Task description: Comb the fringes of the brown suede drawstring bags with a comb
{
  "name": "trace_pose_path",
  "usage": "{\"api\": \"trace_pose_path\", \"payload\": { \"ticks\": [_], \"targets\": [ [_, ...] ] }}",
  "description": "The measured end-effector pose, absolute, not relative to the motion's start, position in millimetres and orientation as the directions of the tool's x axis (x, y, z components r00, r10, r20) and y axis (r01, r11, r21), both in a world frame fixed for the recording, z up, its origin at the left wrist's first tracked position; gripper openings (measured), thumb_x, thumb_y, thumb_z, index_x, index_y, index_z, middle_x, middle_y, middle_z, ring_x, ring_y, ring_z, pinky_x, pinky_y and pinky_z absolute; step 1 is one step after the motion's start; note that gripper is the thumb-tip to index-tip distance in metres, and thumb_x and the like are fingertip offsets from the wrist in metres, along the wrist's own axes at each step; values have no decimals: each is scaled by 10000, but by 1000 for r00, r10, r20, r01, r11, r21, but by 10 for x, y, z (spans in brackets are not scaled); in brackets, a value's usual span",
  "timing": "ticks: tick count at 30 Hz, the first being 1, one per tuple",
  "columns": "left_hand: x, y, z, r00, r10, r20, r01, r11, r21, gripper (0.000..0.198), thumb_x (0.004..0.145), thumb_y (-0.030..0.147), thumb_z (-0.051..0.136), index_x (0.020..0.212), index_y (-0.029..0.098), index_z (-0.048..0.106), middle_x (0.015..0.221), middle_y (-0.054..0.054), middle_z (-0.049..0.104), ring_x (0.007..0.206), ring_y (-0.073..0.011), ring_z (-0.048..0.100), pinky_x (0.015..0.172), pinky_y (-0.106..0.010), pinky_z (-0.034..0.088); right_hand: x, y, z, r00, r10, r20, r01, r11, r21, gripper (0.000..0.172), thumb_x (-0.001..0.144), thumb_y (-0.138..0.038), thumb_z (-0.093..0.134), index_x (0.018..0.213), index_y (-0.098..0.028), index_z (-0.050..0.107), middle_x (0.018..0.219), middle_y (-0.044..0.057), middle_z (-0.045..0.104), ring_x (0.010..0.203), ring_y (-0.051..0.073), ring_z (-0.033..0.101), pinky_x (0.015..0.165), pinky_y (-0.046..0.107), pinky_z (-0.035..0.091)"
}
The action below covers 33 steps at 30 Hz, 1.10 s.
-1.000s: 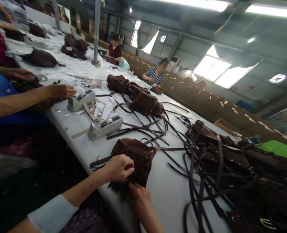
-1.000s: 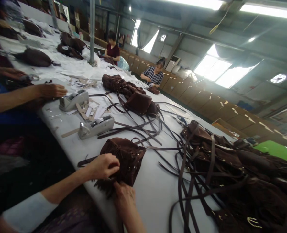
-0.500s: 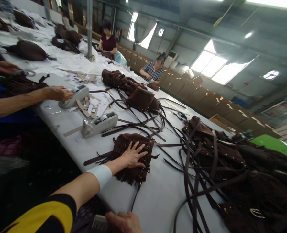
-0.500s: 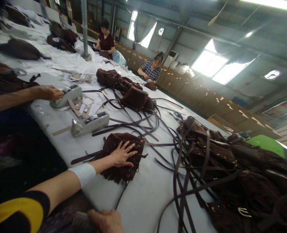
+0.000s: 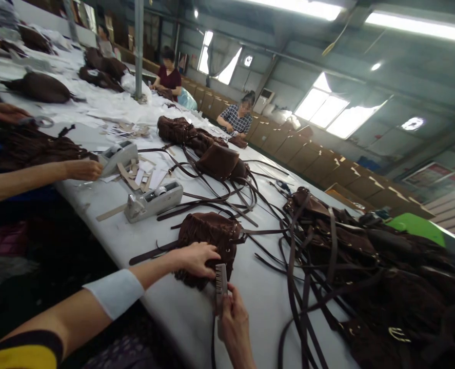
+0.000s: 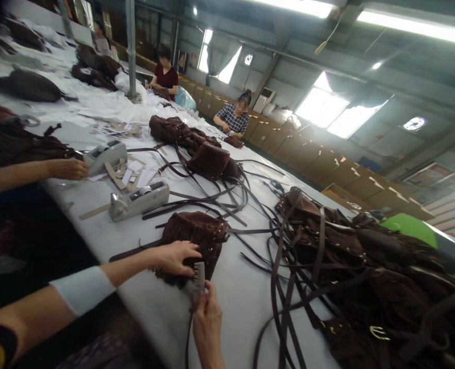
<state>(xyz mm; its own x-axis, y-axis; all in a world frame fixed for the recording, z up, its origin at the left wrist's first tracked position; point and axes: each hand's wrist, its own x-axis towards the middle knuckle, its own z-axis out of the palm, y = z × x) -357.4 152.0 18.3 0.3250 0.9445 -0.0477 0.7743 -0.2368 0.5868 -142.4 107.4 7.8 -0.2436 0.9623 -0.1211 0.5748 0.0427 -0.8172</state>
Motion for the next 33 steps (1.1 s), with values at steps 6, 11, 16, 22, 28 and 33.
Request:
{"api": "trace_pose_path", "payload": {
  "ticks": [6,11,16,22,28,33],
  "targets": [
    [-3678,2310,551,330,944,-20,801,-269,535,543,799,478,675,1238,177,569,1310,-133,560,1159,-300,530,1012,-411,388,-1331,986,-144,-259,964,-58,576,106,-810,525,918,-603,297,1097,-189,565,606,-9,625,528,191,619,526,267,449],
    [-3404,2468,291,386,922,-37,873,-352,338,642,703,441,797,1211,138,548,1227,-196,567,1155,-381,503,992,-601,362,-1014,841,-523,-294,956,5,601,189,-777,604,939,-648,197,1043,-214,603,641,11,658,483,183,606,521,266,445],
    [-3302,2379,175,390,921,13,883,-378,279,275,839,281,667,1086,171,619,1263,-171,529,1196,-361,481,1029,-546,348,-1030,801,-585,-345,932,109,568,299,-767,565,946,-617,243,993,-218,639,583,24,650,458,182,581,516,254,450],
    [-3297,2269,245,254,966,-50,933,-230,277,221,933,242,456,1056,138,609,1028,-163,644,926,-283,641,806,-394,504,-1391,780,-438,-383,924,10,458,199,-866,395,897,-516,376,946,-218,631,621,7,634,470,159,564,511,240,463],
    [-3491,1915,562,259,955,-144,925,-202,320,221,832,382,586,910,184,644,838,-99,680,769,-278,664,673,-350,516,-1392,910,-405,-346,936,-55,327,66,-943,358,798,-559,540,844,-219,644,708,10,651,681,193,614,629,269,489],
    [-3516,1689,654,323,946,-15,898,-301,321,543,770,366,650,1275,226,505,1326,-160,524,1140,-367,538,925,-508,448,-1262,1135,-439,-254,949,-189,63,-178,-982,542,693,-718,613,910,-221,621,655,-15,625,527,147,539,510,253,449]
  ]
}}
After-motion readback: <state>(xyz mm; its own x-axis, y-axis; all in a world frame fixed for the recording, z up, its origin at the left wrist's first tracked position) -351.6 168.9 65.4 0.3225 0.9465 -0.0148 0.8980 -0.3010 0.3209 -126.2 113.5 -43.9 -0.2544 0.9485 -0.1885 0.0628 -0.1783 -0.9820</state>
